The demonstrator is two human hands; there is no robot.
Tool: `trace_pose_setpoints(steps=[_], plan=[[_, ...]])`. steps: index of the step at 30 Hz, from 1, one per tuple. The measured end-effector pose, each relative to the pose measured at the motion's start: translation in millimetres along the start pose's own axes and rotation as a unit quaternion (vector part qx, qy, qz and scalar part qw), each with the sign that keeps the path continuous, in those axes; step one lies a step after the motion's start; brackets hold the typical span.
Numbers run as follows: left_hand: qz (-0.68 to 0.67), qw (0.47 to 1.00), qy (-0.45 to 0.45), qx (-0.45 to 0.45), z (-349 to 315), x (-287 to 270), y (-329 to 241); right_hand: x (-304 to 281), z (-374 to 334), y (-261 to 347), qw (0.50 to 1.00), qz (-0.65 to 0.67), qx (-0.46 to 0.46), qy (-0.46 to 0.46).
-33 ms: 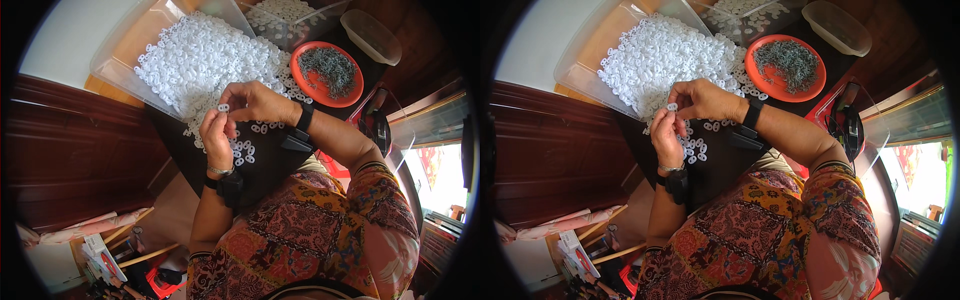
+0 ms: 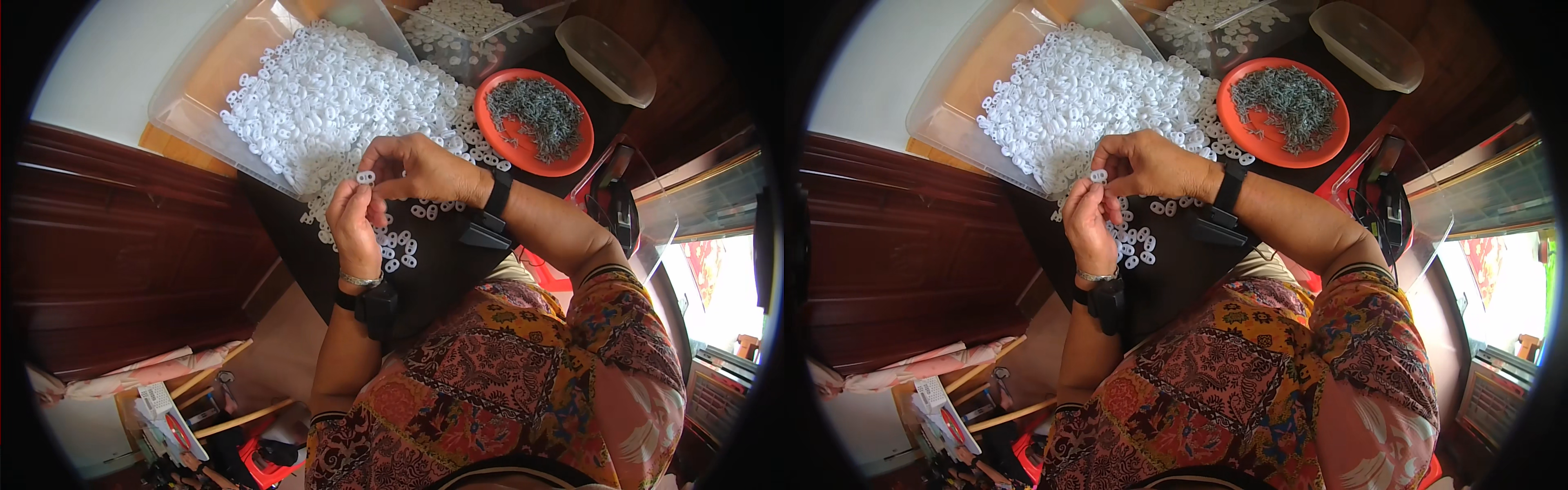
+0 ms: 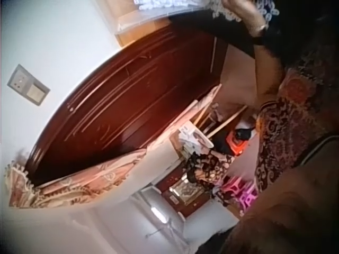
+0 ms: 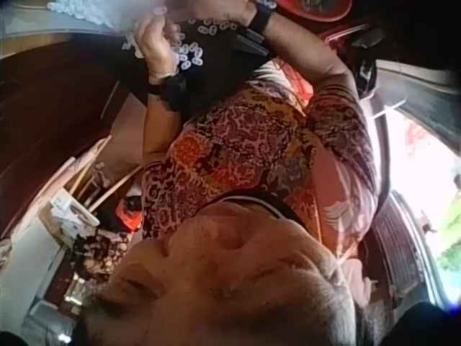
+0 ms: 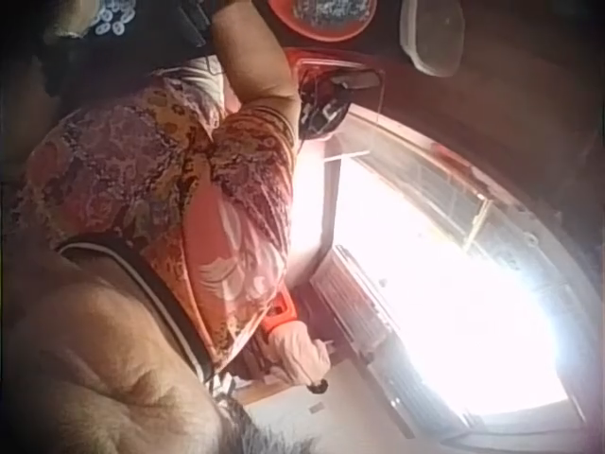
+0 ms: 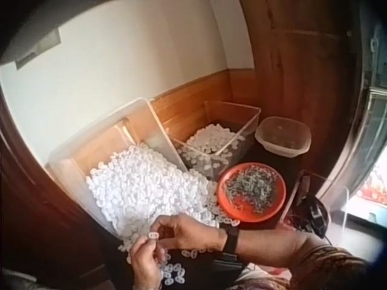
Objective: Manually assembling small white plastic components by inserting metal pins into them.
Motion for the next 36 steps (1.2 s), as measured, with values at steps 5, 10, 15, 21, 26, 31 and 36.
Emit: trace_pose_setpoints(steps=[5, 10, 15, 21, 26, 31, 36], plan=[[0.076, 0.996, -0.011, 0.038, -1.9, 3.2, -7.4, -1.4, -2.8, 11.8, 1.0, 0.003, -0.01, -0.012], [0.153, 0.98, 0.039, 0.118, -4.0, -1.0, -14.3, -2.3, -3.1, 11.2, 0.994, 0.107, -0.002, 0.013], [0.155, 0.972, 0.06, 0.166, -5.7, 3.7, -19.5, -6.6, -3.5, 12.1, 0.982, 0.184, 0.005, 0.043], [0.23, 0.944, 0.065, 0.229, -8.4, 2.5, -25.3, -10.0, -5.6, 17.6, 0.98, 0.191, 0.004, 0.053], [0.316, 0.908, 0.065, 0.268, -15.7, 5.9, -32.6, -12.1, -10.3, 26.3, 0.984, 0.17, -0.002, 0.058], [0.348, 0.878, 0.054, 0.324, -17.0, 4.8, -29.8, -11.0, -13.1, 31.1, 0.989, 0.132, -0.031, 0.054], [0.357, 0.87, 0.056, 0.336, -18.6, 7.5, -30.9, -13.1, -15.4, 39.3, 0.994, 0.076, -0.055, 0.051]])
Point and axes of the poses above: each hand's wrist, its own z-axis towards the middle knuckle, its own x-axis out of the palm, y = z × x, the point moved 2 cm from there along z, towards the middle knuckle, and after that the axes turned 4 degrees about -z, right-handed, at the moved point
